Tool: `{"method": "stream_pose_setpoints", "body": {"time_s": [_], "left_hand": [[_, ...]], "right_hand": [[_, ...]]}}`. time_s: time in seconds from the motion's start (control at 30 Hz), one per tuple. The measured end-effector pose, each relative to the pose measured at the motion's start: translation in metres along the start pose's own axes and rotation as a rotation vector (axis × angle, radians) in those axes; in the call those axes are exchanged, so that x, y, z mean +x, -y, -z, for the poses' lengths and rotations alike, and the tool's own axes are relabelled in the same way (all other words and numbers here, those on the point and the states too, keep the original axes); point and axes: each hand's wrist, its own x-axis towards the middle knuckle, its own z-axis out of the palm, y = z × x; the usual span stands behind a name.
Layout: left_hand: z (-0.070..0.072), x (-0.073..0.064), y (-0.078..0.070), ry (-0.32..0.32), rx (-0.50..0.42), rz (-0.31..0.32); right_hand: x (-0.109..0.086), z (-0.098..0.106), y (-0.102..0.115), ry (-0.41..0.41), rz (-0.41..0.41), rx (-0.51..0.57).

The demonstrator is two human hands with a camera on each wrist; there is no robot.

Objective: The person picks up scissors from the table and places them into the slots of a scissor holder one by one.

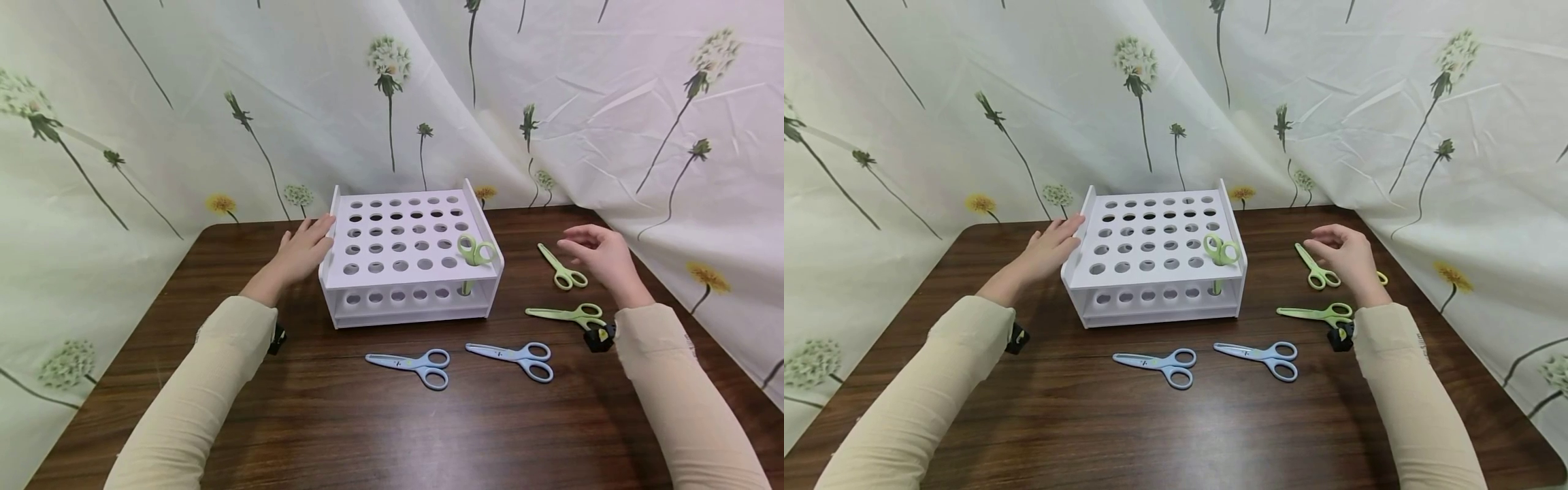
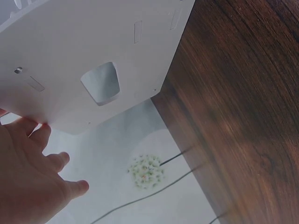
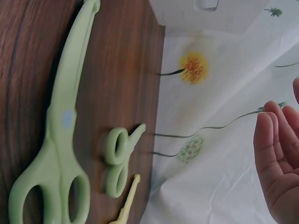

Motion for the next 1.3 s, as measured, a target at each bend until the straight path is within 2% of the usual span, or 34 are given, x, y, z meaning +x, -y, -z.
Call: {"method": "stream_pose_setpoints", "body": {"time_s": [0.2, 0.33, 0.8, 1.13, 1.3], "left_hand": [[0.001, 0.000, -0.001, -0.006, -0.002, -0.006], [0.002, -0.001, -0.001, -0.002, 0.001, -0.001], [0.002, 0.000, -0.002, 0.004, -0.008, 0.003], [0.000, 0.000, -0.001, 0.007, 0.005, 0.008], [0.000, 0.000, -0.001, 0.003, 0.003, 0.010]], "right_hand": [[0.002, 0.004, -0.012, 0.022, -0.040, 0.015], [0.002, 0.005, -0.019, 0.044, -0.038, 0.011], [0.004, 0.009, -0.036, 0.150, -0.157, -0.089], [0.004, 0.006, -0.047, 0.186, -0.182, -0.099], [0.004, 0.005, -0.053, 0.169, -0.213, -0.118]]}}
